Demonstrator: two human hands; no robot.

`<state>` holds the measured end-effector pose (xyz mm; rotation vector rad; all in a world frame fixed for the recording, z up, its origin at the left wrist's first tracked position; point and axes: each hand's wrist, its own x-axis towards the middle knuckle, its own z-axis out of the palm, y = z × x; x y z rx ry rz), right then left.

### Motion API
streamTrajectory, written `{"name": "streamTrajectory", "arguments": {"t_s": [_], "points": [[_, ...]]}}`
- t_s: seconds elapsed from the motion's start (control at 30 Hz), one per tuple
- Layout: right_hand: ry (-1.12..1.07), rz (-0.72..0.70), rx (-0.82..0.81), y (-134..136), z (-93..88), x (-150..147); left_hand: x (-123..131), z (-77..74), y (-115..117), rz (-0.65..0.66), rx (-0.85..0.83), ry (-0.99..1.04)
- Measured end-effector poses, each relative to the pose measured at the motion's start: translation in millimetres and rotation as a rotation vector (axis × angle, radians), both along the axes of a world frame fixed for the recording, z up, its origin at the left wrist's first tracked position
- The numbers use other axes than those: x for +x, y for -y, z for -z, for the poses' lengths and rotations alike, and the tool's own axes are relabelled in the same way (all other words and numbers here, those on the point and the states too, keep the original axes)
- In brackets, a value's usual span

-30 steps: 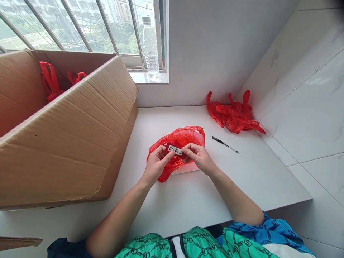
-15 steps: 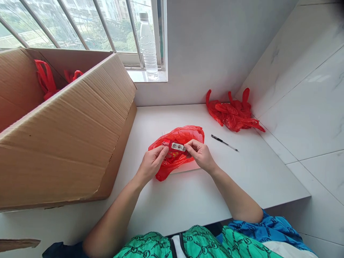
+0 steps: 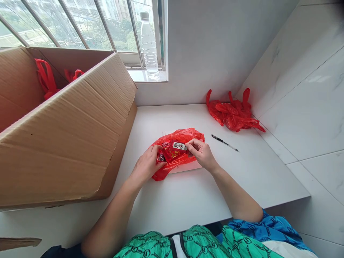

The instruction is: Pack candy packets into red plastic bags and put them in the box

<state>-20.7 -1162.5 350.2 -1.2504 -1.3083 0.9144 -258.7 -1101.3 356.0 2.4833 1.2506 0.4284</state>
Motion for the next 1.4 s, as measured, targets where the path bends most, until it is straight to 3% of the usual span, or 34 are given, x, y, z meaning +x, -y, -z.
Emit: {"name": "streamTrajectory", "arguments": {"t_s": [0.23,0.4,0.53,0.7,0.9,1.17,1.27,1.4], "points": [[0.134,0.130,-0.016,1,0.0,2,0,0.4,1,-0.046,-0.073,0.047],[0.431,0.198,0.012,2,-2.6,3,3,-1.5,3,-0.148,-0.026,-0.035],[0.570,0.231,0.099,1,-2.7,0,3,-0.2,3,-0.130,-0.043,-0.029],[0.690,0.123,0.187,0,4.6,-1,3,-4.5,5,-0.100,-0.109,0.028],[0.880,0.013,0.067,-1,17.0,3,3,-14.7,3,-0.153,-0.003,0.243],[0.785,0.093,0.131,2,7.1,-2,3,-23.3,3,-0.196,-0.032,0.844],[0.597,0.094,0.159,7,-3.0,-9,9,-24.5,9,-0.193,-0.262,1.015],[0.275,-0.088,0.071,14,-11.6,-18,21,-23.1,19,-0.161,-0.545,1.041]]}}
